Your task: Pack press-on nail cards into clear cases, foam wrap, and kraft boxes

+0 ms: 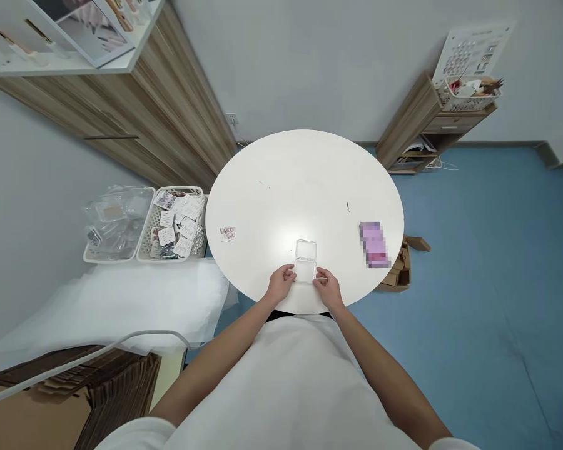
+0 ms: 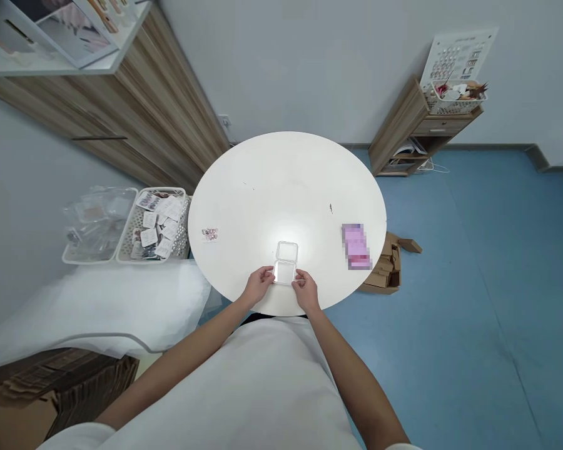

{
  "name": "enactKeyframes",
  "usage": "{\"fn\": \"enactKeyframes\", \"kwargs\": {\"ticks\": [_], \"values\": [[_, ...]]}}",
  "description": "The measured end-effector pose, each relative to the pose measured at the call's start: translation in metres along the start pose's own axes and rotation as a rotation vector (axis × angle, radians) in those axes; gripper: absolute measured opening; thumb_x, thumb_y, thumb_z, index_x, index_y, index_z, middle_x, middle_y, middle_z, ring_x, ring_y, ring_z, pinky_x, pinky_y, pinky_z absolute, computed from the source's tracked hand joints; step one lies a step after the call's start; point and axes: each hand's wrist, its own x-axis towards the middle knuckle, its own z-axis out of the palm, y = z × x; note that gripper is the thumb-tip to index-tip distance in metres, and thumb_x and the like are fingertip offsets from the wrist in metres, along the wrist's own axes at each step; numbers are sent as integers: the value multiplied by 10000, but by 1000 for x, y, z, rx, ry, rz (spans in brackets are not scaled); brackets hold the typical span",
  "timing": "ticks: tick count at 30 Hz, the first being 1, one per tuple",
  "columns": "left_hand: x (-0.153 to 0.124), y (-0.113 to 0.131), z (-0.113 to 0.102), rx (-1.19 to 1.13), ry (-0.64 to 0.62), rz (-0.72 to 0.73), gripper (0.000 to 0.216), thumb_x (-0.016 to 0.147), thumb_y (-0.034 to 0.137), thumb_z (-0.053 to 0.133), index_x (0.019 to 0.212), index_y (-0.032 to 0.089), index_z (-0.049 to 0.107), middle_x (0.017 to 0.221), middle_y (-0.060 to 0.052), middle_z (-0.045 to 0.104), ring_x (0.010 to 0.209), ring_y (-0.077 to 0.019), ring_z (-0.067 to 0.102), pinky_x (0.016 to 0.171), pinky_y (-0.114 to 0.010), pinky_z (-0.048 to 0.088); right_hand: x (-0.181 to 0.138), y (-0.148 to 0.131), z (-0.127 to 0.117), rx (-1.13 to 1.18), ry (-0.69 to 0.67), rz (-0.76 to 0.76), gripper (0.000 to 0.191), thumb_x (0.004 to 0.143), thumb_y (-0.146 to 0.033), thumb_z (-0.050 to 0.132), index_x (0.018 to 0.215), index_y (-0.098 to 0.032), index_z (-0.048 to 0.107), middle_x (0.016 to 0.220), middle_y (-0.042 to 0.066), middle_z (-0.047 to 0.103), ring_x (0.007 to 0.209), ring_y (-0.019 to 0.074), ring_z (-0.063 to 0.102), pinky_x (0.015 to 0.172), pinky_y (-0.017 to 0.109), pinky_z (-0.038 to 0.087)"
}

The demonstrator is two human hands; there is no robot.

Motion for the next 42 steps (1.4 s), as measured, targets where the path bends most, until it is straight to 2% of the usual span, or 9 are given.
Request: {"fn": "enactKeyframes", "kwargs": {"ticks": [6,11,16,21,27,34,38,40,42], "values": [[8,-4,10,111,101,-35,390,704,300,588,1071,175,550,1001,-78,570,815,-155,539,794,-302,406,15,8,1,-56,-21,-24,423,647,-279,534,1062,-199,528,895,31,558,688,129,528,730,328,464],[5,-8,13,161,172,-65,488,683,306,610,1139,167,503,987,-74,533,839,-156,520,794,-296,398,17,10,-3,-82,-52,-18,502,643,-282,534,1137,-215,476,942,35,540,665,123,530,687,317,477],[0,-10,20,95,180,-79,494,710,273,591,1173,162,461,1059,-101,528,914,-165,520,794,-299,414,16,7,-5,-74,-115,5,515,643,-265,535,1148,-216,445,1002,52,524,698,131,564,670,307,483],[3,0,27,62,212,-66,453,708,249,594,1143,186,483,1130,-102,532,1017,-190,499,824,-308,406,24,0,-5,-88,-116,-52,472,651,-246,519,1119,-223,460,1059,58,512,753,135,570,716,312,481],[5,10,25,66,198,-76,445,716,235,583,1147,191,480,1196,-101,512,1068,-206,483,856,-324,392,33,-2,-7,-86,-126,-71,476,660,-240,512,1130,-229,444,1086,62,499,773,135,567,716,314,485],[0,7,24,112,154,-69,461,718,234,580,1164,200,465,1202,-97,506,1079,-206,475,862,-332,392,32,2,-8,-87,-120,-71,498,667,-271,513,1153,-213,418,1092,72,486,798,143,561,722,321,488],[-11,0,2,183,131,-33,470,729,246,569,1182,206,447,1226,-99,478,1082,-209,467,834,-333,416,24,6,-13,-76,-66,-65,513,687,-310,517,1175,-207,394,1095,81,486,791,151,554,720,330,486],[-17,-4,-24,234,179,-5,443,744,260,548,1175,213,455,1225,-93,469,1079,-210,466,833,-337,419,17,8,-17,-89,12,-85,512,708,-325,508,1189,-206,378,1098,89,485,774,152,544,701,332,485],[-20,-8,-59,295,264,27,417,751,269,534,1159,215,472,1204,-88,476,1071,-213,469,848,-344,411,9,5,-18,-128,111,-158,495,733,-329,495,1196,-209,370,1098,94,485,765,155,529,683,334,481]]}}
